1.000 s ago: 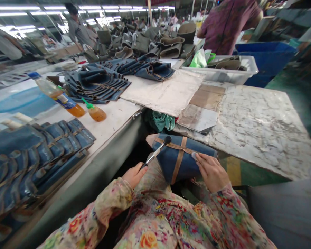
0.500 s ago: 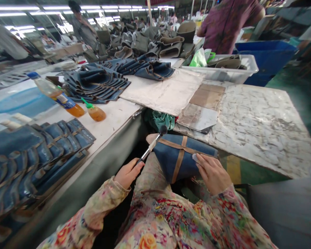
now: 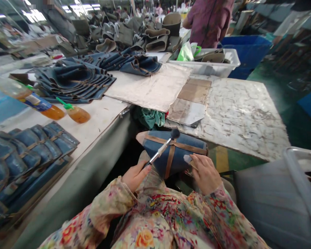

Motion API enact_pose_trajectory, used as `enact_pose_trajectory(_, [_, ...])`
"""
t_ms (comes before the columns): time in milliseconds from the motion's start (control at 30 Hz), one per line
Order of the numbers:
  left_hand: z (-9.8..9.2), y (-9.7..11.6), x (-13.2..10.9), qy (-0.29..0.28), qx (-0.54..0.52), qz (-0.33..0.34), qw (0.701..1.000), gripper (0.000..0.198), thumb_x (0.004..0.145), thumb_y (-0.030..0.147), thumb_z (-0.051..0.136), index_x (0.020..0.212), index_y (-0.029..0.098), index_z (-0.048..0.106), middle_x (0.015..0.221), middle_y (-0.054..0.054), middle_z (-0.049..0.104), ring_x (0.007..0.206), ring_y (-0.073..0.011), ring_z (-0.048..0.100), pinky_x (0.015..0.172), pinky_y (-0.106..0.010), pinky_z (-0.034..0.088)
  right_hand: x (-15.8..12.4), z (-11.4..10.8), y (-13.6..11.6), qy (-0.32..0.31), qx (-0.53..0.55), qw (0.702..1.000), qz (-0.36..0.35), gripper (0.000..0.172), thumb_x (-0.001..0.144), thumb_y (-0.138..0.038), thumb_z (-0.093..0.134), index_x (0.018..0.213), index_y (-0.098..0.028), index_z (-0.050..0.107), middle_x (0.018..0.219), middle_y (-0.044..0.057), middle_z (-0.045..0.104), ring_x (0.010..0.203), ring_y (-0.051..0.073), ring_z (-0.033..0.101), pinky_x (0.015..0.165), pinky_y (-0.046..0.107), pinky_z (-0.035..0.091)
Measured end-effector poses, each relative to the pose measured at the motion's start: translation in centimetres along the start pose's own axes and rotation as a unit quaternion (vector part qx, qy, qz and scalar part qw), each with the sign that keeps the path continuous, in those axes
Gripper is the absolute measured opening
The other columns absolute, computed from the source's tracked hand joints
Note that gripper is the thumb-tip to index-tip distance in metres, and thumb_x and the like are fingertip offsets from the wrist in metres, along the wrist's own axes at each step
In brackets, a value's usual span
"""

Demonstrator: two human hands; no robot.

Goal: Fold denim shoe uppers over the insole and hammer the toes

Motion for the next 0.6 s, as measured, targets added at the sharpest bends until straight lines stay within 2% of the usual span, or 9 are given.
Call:
enact_pose_trajectory(133, [1.2,0.8,0.3,-0.022,0.013,0.016,1.000,0.038,0.080,0.052,0.039,0.079,0.017,0.054,0.062,0.001,0.046,0.060,-0.0124,0.045,0.059,-0.024,0.037,-0.1,-0.1,0.2,0.001,0.009,1.000,0.015,0.038,0.077,-0.012,0.041,0.114,-0.017,0.049,0.108,0.009,0.054,0.103,0.023,0.046,0.092,0.040,0.042])
enact_pose_trajectory(267, [0.2,1.6,-0.1,0.014,-0.072,0.018,0.997,0.043,0.082,0.056,0.033,0.084,0.017,0.051,0.057,0.003,0.040,0.052,-0.0103,0.039,0.051,-0.022,0.033,-0.4,-0.2,0.6,-0.003,0.017,1.000,0.016,0.037,0.078,-0.013,0.042,0.113,-0.017,0.051,0.108,0.009,0.054,0.103,0.023,0.046,0.093,0.041,0.042])
enact_pose_trajectory(333, [0.0,1.4,-0.2,0.005,-0.080,0.000,0.997,0.045,0.080,0.059,0.034,0.083,0.018,0.050,0.055,0.004,0.038,0.050,-0.0105,0.038,0.049,-0.021,0.031,-0.5,-0.2,0.7,0.002,0.025,1.000,0.018,0.037,0.078,-0.014,0.041,0.114,-0.018,0.050,0.109,0.009,0.054,0.103,0.023,0.046,0.092,0.041,0.042])
enact_pose_trajectory(467, [0.4,0.6,0.3,-0.011,-0.011,-0.024,1.000,0.040,0.074,0.058,0.043,0.074,0.019,0.050,0.055,0.003,0.042,0.055,-0.0121,0.043,0.051,-0.022,0.033,-0.5,-0.3,0.8,0.010,0.030,0.999,0.022,0.037,0.078,-0.014,0.041,0.114,-0.018,0.051,0.107,0.009,0.055,0.102,0.024,0.047,0.091,0.042,0.042])
enact_pose_trajectory(600, [1.0,0.6,0.8,-0.009,-0.094,-0.015,0.995,0.044,0.078,0.060,0.036,0.078,0.018,0.048,0.051,0.006,0.033,0.045,-0.0089,0.033,0.044,-0.021,0.028,-0.7,-0.3,0.8,0.002,0.029,0.999,0.019,0.036,0.079,-0.015,0.042,0.114,-0.017,0.052,0.108,0.009,0.055,0.103,0.023,0.046,0.092,0.040,0.042])
Point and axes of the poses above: each hand's wrist, its own x-axis towards the middle knuckle, its own z-axis out of the palm, y = z × x, the point moved 5 cm from there along x, towards the middle knuckle
